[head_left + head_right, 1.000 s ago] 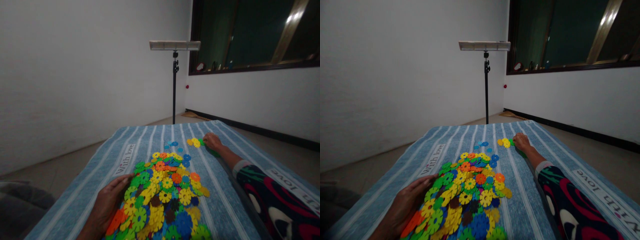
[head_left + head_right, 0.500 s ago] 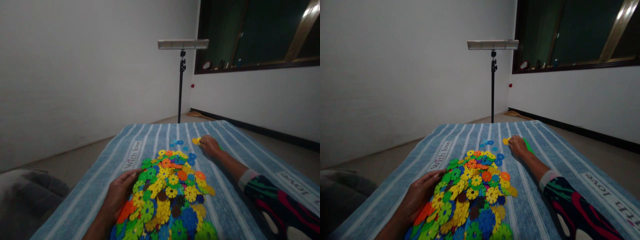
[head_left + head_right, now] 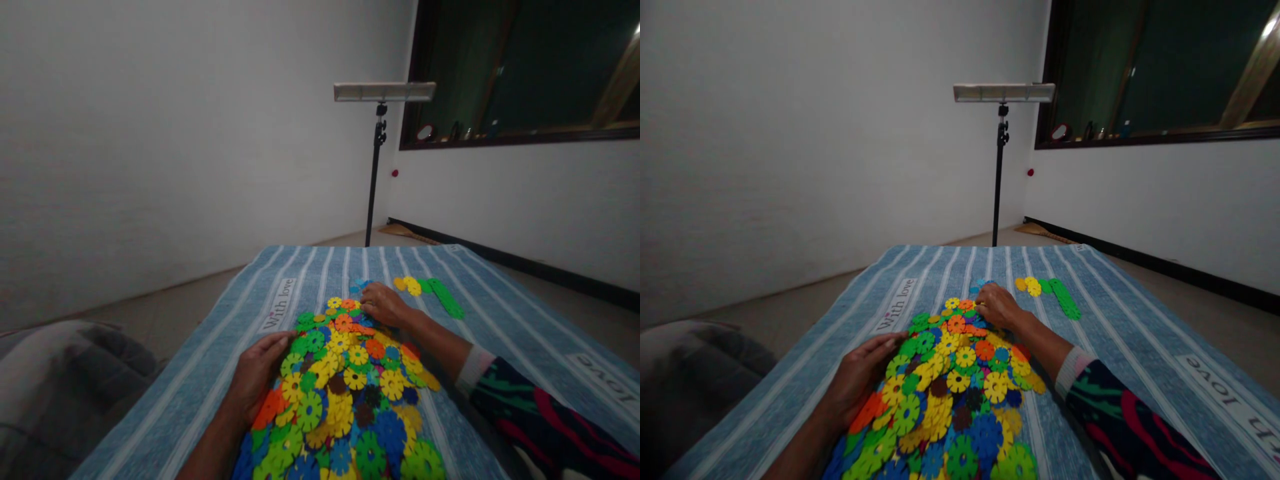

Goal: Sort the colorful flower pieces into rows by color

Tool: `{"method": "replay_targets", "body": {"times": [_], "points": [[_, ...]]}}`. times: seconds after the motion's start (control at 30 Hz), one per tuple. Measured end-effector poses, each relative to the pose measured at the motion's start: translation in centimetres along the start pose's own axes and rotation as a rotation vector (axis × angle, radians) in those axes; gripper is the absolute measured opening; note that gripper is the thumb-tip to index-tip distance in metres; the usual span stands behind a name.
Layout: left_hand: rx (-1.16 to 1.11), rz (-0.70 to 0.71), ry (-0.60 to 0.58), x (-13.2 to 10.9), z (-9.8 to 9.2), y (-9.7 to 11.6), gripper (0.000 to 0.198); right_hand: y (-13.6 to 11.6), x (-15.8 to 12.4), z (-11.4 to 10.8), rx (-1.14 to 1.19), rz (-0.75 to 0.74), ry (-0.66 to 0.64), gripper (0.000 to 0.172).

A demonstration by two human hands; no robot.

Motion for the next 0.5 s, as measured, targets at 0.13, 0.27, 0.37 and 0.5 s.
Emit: {"method": "replay_targets", "body": {"times": [0.13, 0.27, 0.37, 0.5], "points": [[-0.004, -0.002, -0.027, 0.0, 0.0, 0.0, 0.03, -1.3, 0.9, 0.8, -0.024, 0.063, -0.054, 0.019], [0.0, 0.011, -0.043, -0.1, 0.0, -0.1, 0.032, -1.8, 1.3, 1.5, -0.021, 0.152, -0.083, 0.025], [0.002, 0.02, -0.039, -0.1, 0.0, -0.1, 0.032, -1.6, 1.4, 1.8, 0.017, 0.196, -0.09, 0.025], [-0.009, 0.014, -0.043, 0.2, -0.1, -0.3, 0.031, -0.8, 1.3, 1.9, 0.101, 0.243, -0.066, 0.016]]}}
Point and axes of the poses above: each hand's wrist, its own x-axis towards the middle knuckle, its own z-axis out of the palm, y = z × x, the point moved 4 cm from there along x, towards the middle knuckle, and after that the axes turned 2 degrees about -z, right-handed, at the moved point
